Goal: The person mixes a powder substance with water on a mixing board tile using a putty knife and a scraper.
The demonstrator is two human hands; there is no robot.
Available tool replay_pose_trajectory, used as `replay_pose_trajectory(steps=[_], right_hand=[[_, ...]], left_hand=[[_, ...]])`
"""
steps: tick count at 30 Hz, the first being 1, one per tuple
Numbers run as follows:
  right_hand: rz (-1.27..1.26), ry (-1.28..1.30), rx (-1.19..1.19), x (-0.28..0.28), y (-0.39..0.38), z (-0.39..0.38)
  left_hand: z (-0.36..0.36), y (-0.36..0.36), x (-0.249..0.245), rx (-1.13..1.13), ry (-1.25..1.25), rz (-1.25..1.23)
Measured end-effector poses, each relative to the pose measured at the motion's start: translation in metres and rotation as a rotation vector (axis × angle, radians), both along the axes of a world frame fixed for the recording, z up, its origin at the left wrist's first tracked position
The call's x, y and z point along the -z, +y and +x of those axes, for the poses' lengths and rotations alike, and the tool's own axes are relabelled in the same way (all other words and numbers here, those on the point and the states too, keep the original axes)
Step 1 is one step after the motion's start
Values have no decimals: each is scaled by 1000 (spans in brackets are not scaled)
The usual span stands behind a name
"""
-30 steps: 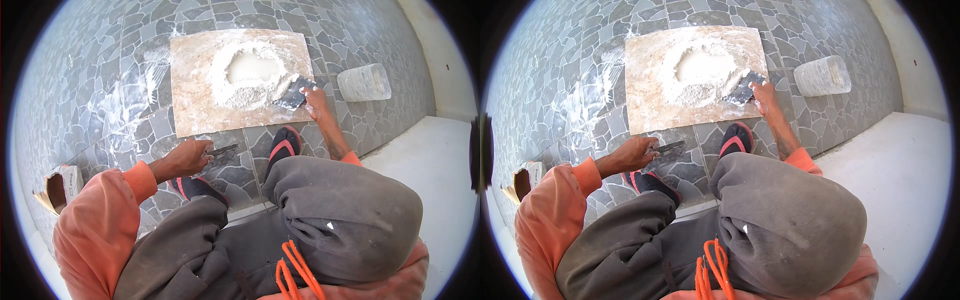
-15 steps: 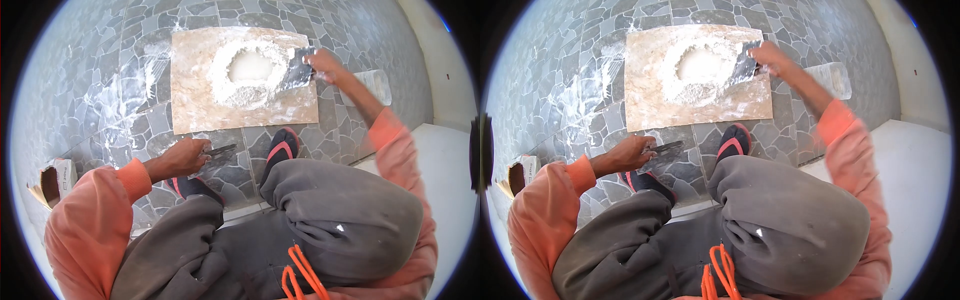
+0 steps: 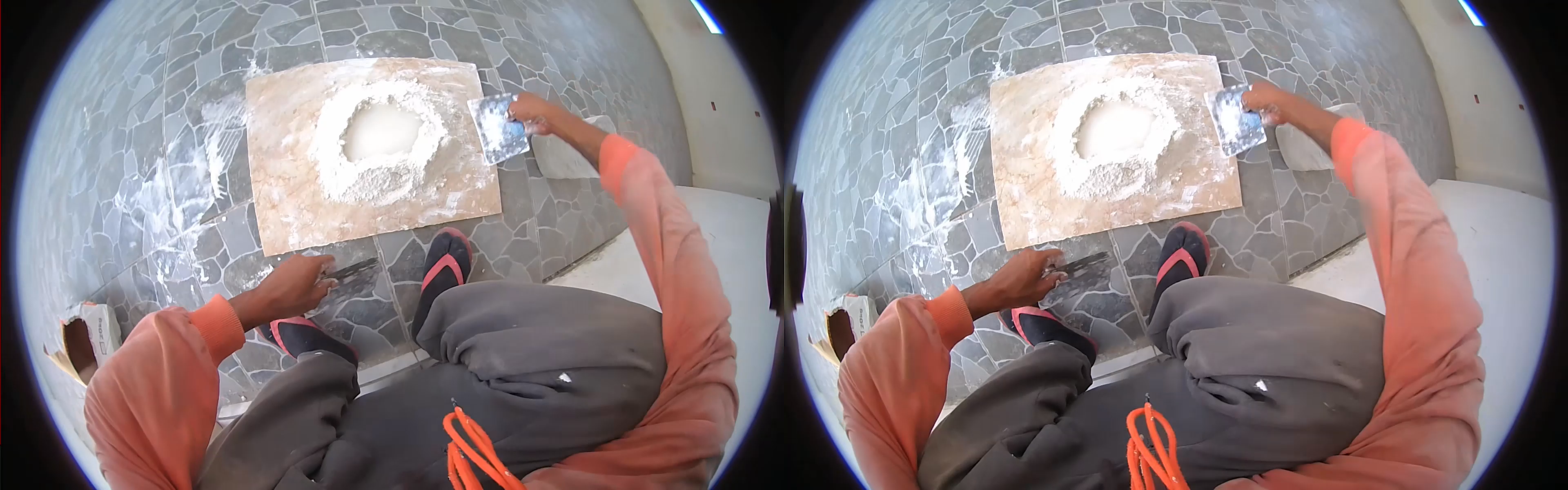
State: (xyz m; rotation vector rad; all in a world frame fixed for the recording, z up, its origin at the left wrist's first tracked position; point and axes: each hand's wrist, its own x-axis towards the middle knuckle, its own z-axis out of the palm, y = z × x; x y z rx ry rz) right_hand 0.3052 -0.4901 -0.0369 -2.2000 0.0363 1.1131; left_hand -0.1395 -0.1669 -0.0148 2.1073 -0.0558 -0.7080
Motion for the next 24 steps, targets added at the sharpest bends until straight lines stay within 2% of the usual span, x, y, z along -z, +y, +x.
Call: replay_pose_trajectory(steps=[5, 9, 13, 16, 19, 24], right_hand=[[5, 37, 224, 24, -14, -18], [255, 143, 302, 48, -24, -11], [70, -6, 135, 65, 2, -5], [45, -125, 6, 64, 12, 2], [57, 37, 185, 45, 28, -12], [111, 19, 185, 37, 24, -20]], left_hand=[[-3, 2, 13, -4, 108, 5], [7, 2, 9, 33, 128, -2], [9, 3, 16, 30, 115, 8], [11, 2, 10, 20, 141, 27], [15, -1, -3, 24, 189, 54], [6, -3, -2, 12, 181, 29]])
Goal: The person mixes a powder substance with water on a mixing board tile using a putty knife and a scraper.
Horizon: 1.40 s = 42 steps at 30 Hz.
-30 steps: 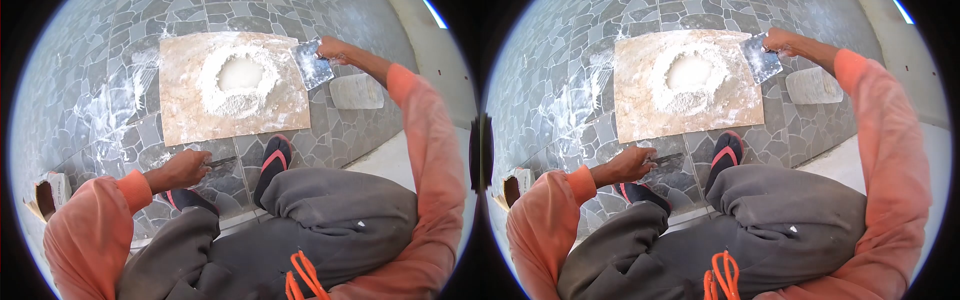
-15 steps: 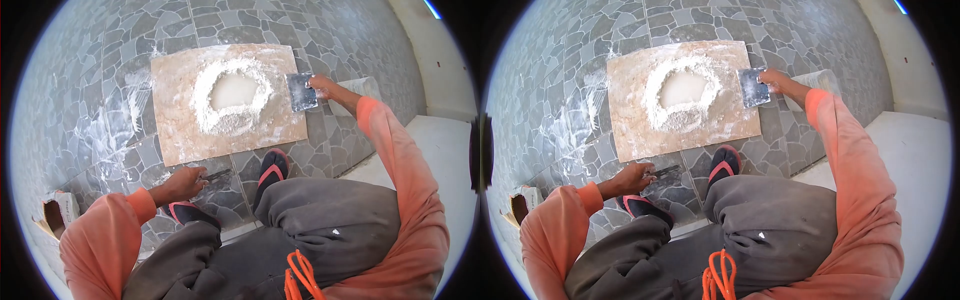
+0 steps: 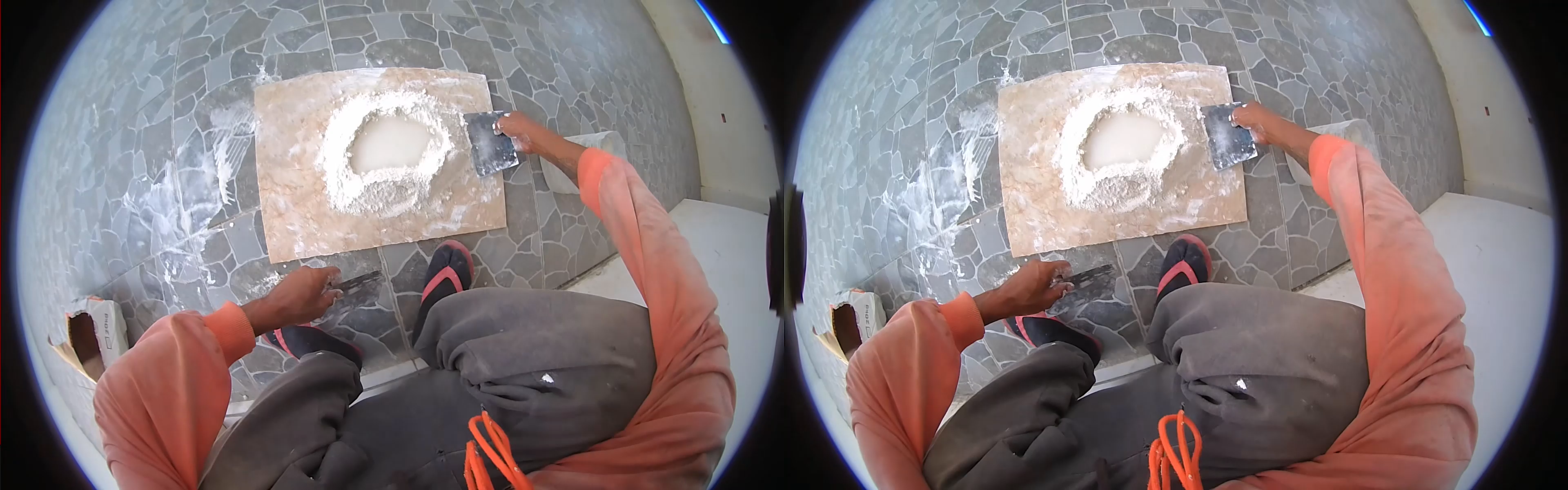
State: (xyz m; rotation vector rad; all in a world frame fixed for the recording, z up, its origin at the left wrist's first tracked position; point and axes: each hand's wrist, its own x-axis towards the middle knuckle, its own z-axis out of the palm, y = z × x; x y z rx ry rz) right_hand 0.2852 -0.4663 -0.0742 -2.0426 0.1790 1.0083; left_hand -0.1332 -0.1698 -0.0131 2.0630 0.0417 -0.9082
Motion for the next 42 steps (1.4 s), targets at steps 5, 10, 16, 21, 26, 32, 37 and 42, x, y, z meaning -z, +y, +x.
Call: replay_pose_trajectory(steps=[5, 10, 16, 21, 26, 32, 37, 42], right_hand=[[184, -63, -119, 51, -37, 30], [20, -48, -54, 20, -8, 10], [282, 34, -171, 30, -4, 6], [-210, -180, -244, 4, 27, -3], [-125, -337, -325, 11, 25, 2], [-30, -369, -404, -27, 42, -19], [-123, -491, -527, -38, 57, -25], [-135, -559, -598, -48, 68, -34]], left_hand=[[-4, -2, 11, 9, -92, -48], [0, -4, 11, -1, -153, -58], [4, -3, 10, 40, -110, -54], [8, -5, 7, 46, -111, -59], [12, -5, 9, 63, -105, -45], [13, -5, 4, 68, -66, -32], [9, -4, 4, 64, -104, -45], [7, -3, 7, 55, -124, -52]])
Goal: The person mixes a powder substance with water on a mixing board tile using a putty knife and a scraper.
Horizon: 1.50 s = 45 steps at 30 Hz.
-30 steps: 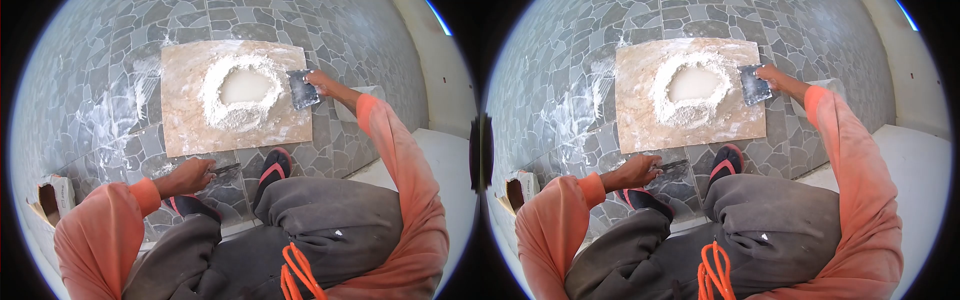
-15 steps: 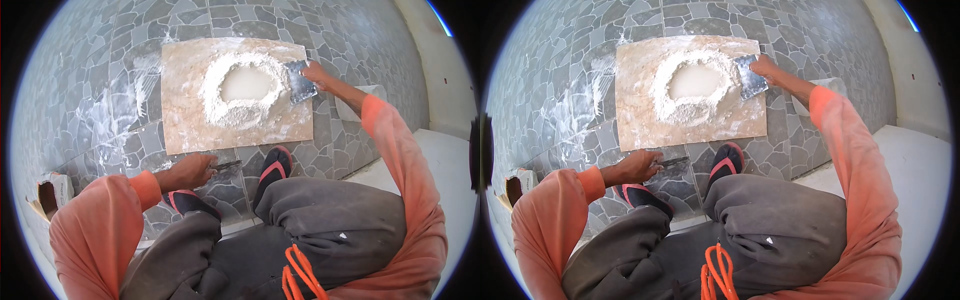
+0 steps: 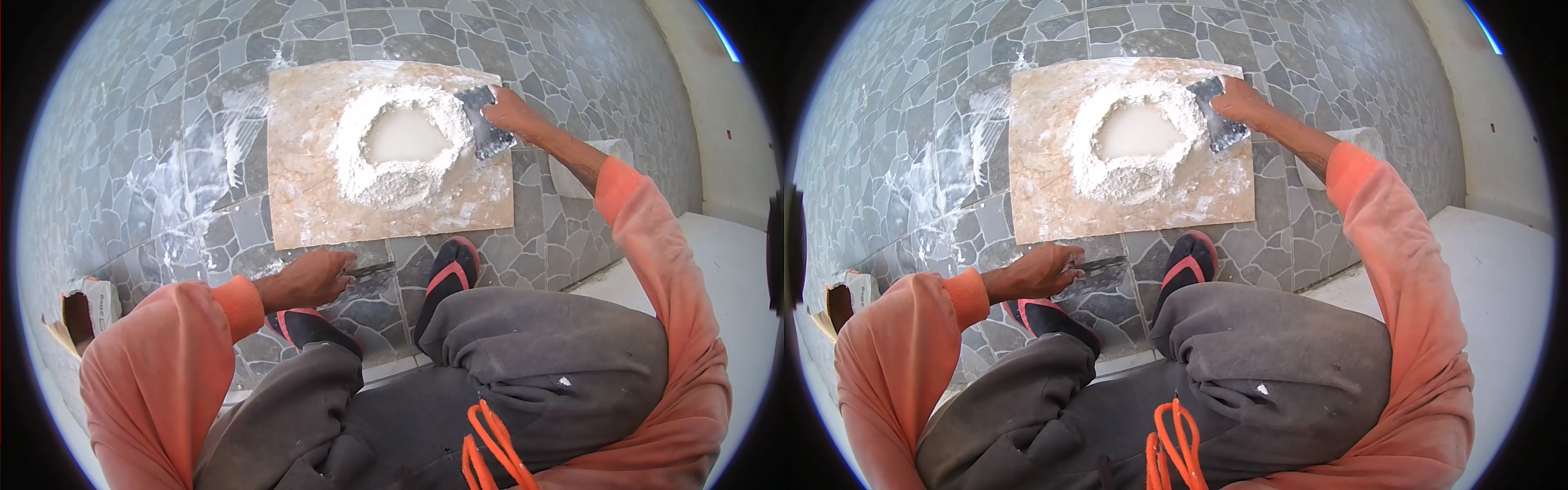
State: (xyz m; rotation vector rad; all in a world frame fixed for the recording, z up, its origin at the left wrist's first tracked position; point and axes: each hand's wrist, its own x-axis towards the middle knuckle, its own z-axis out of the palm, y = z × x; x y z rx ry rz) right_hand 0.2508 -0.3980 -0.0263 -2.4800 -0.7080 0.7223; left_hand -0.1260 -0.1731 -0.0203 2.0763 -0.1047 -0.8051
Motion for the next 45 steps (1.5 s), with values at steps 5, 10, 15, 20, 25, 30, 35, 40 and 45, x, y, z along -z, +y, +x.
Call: replay_pose_trajectory(steps=[5, 10, 15, 20, 25, 30, 35, 40, 45], right_hand=[[-120, -143, -121, -17, 14, -12], [-205, -244, -145, -16, 23, -16], [-153, -261, -211, -28, 31, -19], [-146, -255, -202, -31, 37, 8], [-52, -32, -66, 0, 17, 84], [-86, 60, 78, 38, -7, 124], [-131, 146, 158, 42, -1, 118], [-201, 58, 76, 46, 28, 109], [-142, 106, -109, 40, 63, 86]], left_hand=[[3, 0, -4, 19, 28, 4], [5, 1, -7, 34, 59, 18], [5, 0, -6, 23, 66, 20], [8, 2, -6, 19, 90, 8], [11, 5, -3, 12, 107, 8], [14, 7, 4, -7, 109, 13], [22, 9, 0, -16, 124, 10], [19, 9, 5, -22, 123, 28], [19, 9, 3, -18, 143, 31]])
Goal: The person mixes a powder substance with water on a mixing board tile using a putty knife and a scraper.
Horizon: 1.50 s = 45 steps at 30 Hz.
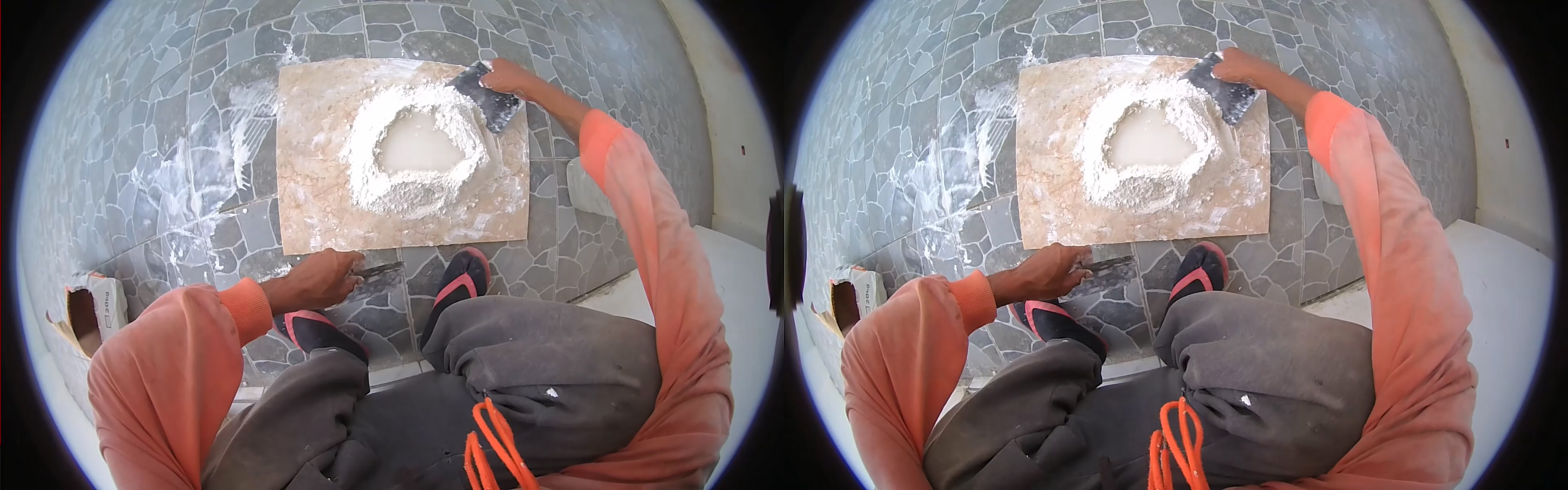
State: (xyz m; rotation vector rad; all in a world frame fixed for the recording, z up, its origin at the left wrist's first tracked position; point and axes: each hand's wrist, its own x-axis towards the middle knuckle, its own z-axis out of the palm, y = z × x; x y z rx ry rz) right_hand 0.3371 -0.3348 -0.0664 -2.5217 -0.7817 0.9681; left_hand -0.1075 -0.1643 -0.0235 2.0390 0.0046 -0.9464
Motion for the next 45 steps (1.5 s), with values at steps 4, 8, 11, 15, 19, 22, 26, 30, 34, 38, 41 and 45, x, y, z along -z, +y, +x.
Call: replay_pose_trajectory(steps=[4, 8, 11, 15, 19, 22, 26, 30, 34, 38, 41, 45], right_hand=[[-27, -48, -129, -7, 18, -11], [-11, -164, -279, -29, 33, -34], [-32, -307, -351, -31, 38, -43], [-118, -342, -448, -47, 51, -60], [-150, -335, -466, -53, 58, -75], [-54, -409, -460, -57, 60, -91], [-128, -370, -548, -60, 70, -101], [-43, -416, -618, -52, 75, -111], [-20, -435, -714, -58, 81, -124], [17, -412, -749, -67, 85, -139], [-10, -378, -704, -82, 93, -142], [-40, -372, -560, -92, 103, -110]], left_hand=[[-2, 0, -2, -3, -22, -13], [-6, 0, -4, -15, -28, -25], [-10, 1, -1, 3, -75, -40], [-10, 1, -5, 0, -57, -33], [-11, 0, -5, -6, -75, -34], [-12, 0, -6, -2, -89, -30], [-13, 1, -6, -5, -93, -36], [-16, 2, -6, -20, -91, -37], [-16, 4, -6, -9, -98, -39], [-16, 4, -7, -20, -97, -35], [-15, 5, -6, -4, -95, -34], [-17, 4, -4, -18, -110, -23]])
